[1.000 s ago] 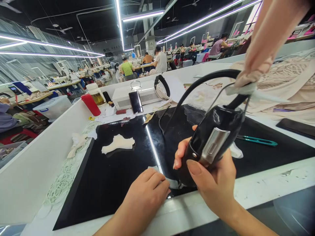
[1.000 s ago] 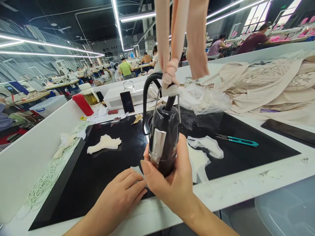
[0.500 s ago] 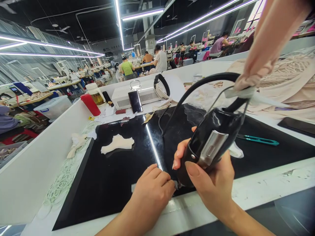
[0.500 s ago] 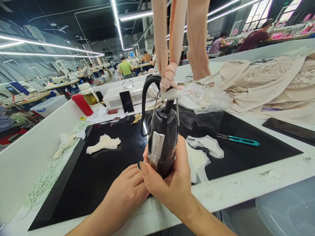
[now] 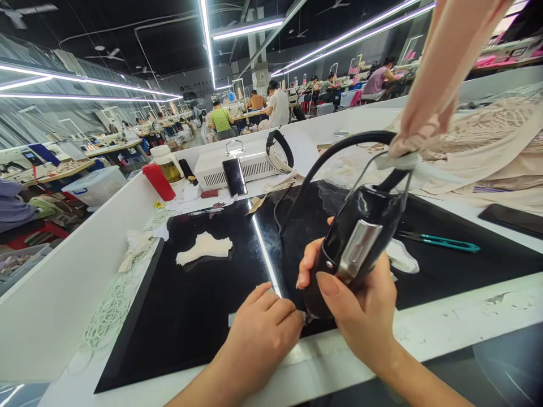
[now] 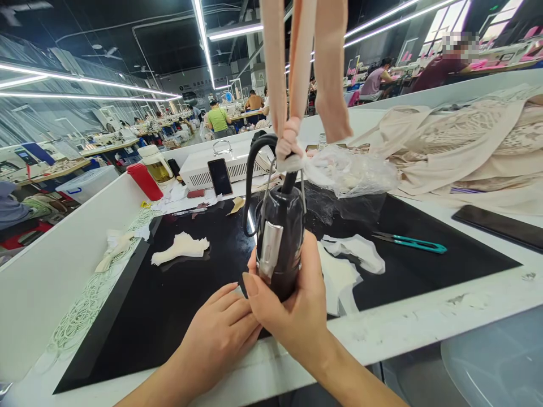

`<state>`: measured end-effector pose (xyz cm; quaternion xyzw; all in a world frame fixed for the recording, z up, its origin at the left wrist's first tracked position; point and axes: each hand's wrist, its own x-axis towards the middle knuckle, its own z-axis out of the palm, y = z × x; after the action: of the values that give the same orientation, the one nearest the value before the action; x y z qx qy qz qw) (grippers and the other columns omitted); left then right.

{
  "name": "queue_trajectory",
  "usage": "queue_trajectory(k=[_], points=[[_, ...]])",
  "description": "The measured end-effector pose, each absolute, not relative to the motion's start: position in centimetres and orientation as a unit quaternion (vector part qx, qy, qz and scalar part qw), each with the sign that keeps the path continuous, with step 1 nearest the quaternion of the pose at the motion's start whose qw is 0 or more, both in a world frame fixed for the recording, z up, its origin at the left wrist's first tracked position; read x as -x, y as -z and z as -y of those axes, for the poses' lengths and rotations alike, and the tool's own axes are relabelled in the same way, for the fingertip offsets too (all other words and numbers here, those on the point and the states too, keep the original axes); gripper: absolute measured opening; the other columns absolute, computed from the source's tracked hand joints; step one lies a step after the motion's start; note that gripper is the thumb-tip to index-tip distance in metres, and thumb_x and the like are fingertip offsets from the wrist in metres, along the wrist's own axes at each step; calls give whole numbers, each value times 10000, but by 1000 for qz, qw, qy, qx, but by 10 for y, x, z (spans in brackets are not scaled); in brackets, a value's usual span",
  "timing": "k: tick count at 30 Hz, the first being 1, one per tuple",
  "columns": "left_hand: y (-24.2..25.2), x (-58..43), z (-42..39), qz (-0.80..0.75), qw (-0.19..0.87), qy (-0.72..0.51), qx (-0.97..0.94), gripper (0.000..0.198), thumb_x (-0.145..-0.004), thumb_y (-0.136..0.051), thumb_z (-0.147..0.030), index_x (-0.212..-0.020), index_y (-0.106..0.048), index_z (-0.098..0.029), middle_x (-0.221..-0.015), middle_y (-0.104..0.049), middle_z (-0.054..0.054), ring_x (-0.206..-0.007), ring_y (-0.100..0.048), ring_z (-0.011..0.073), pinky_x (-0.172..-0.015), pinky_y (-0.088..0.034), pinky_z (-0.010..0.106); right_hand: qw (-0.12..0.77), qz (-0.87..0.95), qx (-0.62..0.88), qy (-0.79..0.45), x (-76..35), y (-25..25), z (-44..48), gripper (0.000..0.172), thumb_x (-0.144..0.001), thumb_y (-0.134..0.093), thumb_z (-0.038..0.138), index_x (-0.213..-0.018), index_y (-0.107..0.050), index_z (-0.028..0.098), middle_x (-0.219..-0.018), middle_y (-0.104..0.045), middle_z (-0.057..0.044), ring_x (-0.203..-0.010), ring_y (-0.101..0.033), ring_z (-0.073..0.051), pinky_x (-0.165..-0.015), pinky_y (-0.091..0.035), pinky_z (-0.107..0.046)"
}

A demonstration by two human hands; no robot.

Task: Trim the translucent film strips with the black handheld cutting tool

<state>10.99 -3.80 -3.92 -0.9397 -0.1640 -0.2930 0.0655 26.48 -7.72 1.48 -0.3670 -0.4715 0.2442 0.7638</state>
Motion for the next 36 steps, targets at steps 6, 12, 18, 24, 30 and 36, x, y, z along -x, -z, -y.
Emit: queue_trajectory(k=[6,12,18,24,30,36], points=[[41,-107,41,160,78,287,941,143,-1013,-569,-136,-940,-674,-202,-734,-652,-50,-655,-596,158,-961,-544,409,763,471,364,-253,-266,-16,76,310,-886,-779,349,-1086,-546,301,-864,-671,34,-600,-665,-118,-547,-607,-227],[45,-107,40,157,78,286,942,134,-992,-590,-97,-970,-679,-195,-760,-671,-46,-667,-604,149,-997,-527,403,761,473,370,-245,-267,-14,76,305,-897,-773,385,-1086,-554,287,-862,-678,25,-609,-671,-129,-564,-609,-256],[39,-105,42,147,80,276,947,198,-1023,-500,-79,-953,-657,-177,-787,-683,-39,-673,-604,145,-1022,-521,415,778,450,350,-264,-268,-17,73,298,-890,-793,352,-1015,-529,291,-841,-693,46,-594,-642,-116,-564,-579,-253],[40,-105,43,152,87,279,944,183,-1022,-513,-94,-942,-655,-179,-772,-669,-38,-666,-607,142,-1029,-527,417,778,449,354,-261,-271,-18,71,310,-884,-801,373,-1018,-531,300,-837,-699,50,-596,-635,-124,-572,-575,-272],[42,-107,44,160,103,288,938,179,-1023,-519,-106,-951,-663,-185,-742,-651,-42,-639,-596,132,-1051,-519,405,776,448,358,-262,-271,-18,72,315,-880,-801,378,-1011,-526,300,-832,-694,45,-598,-636,-134,-540,-566,-270],[45,-108,44,165,95,290,938,175,-1017,-543,-117,-908,-657,-192,-741,-643,-47,-639,-587,133,-1076,-495,401,775,453,353,-264,-271,-18,74,323,-888,-793,378,-1058,-531,298,-831,-690,37,-577,-628,-133,-504,-550,-264]])
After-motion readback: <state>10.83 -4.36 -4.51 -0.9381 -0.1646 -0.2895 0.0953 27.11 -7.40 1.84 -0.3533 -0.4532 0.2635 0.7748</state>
